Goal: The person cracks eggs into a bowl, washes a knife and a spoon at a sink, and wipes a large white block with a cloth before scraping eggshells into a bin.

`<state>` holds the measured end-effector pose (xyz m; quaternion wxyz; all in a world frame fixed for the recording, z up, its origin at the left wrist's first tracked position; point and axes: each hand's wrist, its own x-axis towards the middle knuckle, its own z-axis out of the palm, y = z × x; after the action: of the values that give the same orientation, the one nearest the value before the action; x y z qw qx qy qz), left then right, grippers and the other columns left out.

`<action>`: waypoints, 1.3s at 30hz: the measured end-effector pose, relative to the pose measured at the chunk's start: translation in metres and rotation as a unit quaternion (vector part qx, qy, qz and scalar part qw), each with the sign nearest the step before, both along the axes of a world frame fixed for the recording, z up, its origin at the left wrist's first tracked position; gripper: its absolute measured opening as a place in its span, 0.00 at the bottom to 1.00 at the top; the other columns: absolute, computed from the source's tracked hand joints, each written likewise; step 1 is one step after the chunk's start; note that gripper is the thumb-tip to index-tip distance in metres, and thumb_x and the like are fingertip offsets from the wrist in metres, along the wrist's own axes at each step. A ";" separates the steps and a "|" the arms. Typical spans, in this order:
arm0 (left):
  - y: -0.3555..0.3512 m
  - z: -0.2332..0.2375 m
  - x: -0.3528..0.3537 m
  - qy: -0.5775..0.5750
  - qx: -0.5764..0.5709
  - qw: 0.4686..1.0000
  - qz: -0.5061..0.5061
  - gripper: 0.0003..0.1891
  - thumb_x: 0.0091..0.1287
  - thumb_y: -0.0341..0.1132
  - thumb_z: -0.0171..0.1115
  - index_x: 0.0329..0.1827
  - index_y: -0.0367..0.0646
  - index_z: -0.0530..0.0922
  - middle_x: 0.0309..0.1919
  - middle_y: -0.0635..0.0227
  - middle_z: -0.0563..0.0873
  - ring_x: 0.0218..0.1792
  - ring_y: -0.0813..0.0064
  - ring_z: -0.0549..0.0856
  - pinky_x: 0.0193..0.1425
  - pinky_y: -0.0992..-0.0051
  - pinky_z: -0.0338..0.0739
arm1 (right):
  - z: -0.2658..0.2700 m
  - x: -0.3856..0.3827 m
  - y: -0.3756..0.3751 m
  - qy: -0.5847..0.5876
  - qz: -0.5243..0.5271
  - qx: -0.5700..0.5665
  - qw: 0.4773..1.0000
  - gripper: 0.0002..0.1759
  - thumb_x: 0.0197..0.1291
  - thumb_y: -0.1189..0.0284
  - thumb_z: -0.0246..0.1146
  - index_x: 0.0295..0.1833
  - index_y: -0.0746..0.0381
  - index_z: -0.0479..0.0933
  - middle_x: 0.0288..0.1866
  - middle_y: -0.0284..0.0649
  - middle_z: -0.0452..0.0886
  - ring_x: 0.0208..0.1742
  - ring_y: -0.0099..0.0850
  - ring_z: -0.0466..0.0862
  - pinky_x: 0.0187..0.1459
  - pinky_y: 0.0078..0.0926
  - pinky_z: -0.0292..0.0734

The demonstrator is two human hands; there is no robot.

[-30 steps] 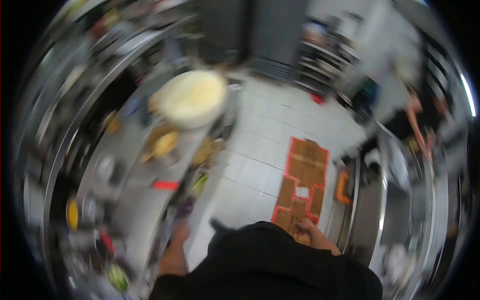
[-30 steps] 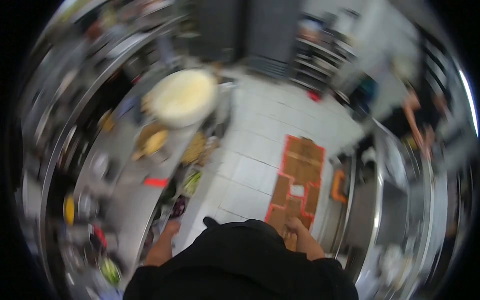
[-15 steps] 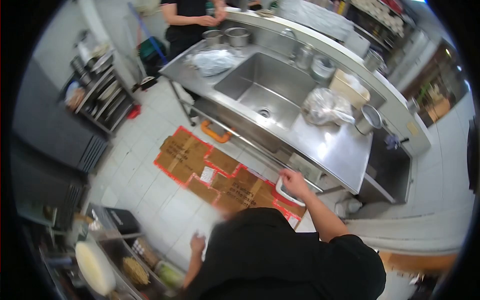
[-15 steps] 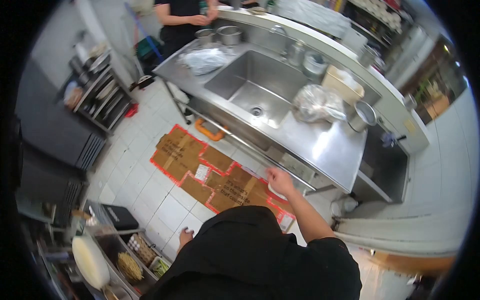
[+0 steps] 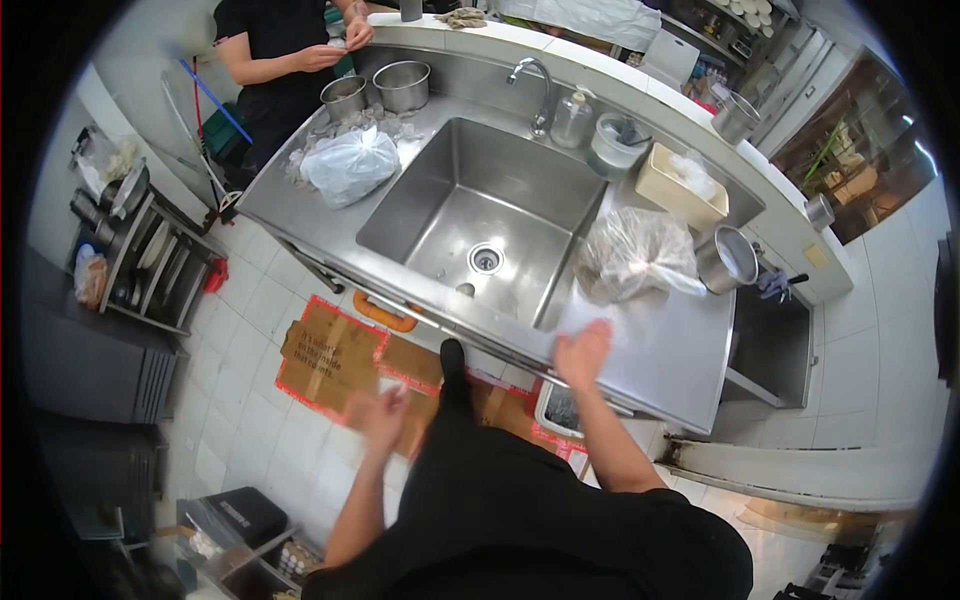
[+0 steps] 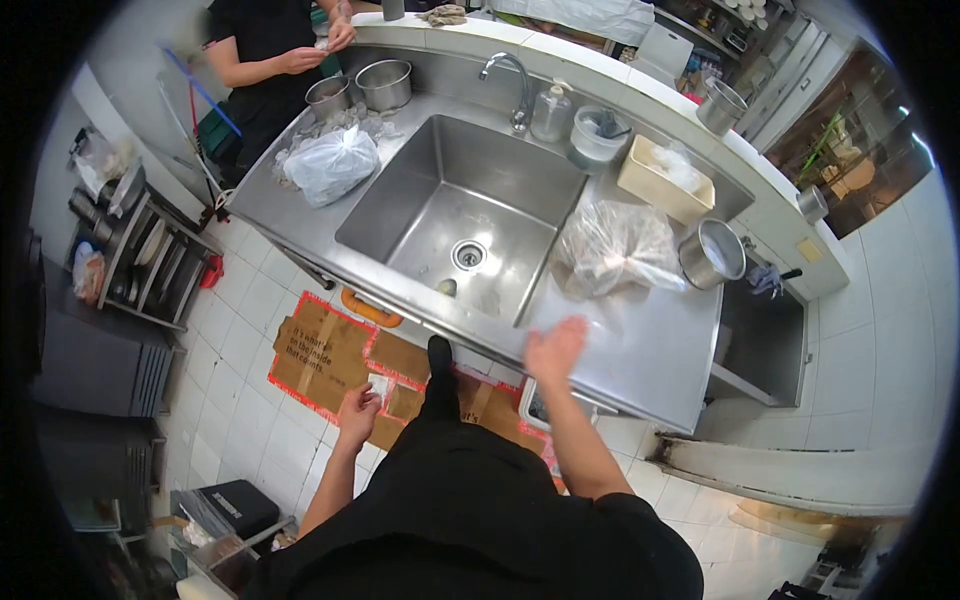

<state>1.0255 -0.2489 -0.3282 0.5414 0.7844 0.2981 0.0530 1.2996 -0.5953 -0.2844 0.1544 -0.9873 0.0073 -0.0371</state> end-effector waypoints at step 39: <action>0.047 0.118 0.657 -0.017 -0.414 0.903 0.114 0.15 0.75 0.32 0.60 0.61 0.42 0.74 0.47 0.57 0.87 0.42 0.67 0.89 0.45 0.72 0.84 | 0.023 0.501 0.293 0.321 -0.238 0.847 0.350 0.10 0.65 0.69 0.57 0.39 0.66 0.71 0.34 0.47 0.81 0.36 0.42 0.84 0.38 0.41 0.85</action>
<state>1.6826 -0.2021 -0.2106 0.8125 0.4491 0.3717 -0.0006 1.8009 -0.3023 -0.2611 0.8794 -0.2245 0.3190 0.2729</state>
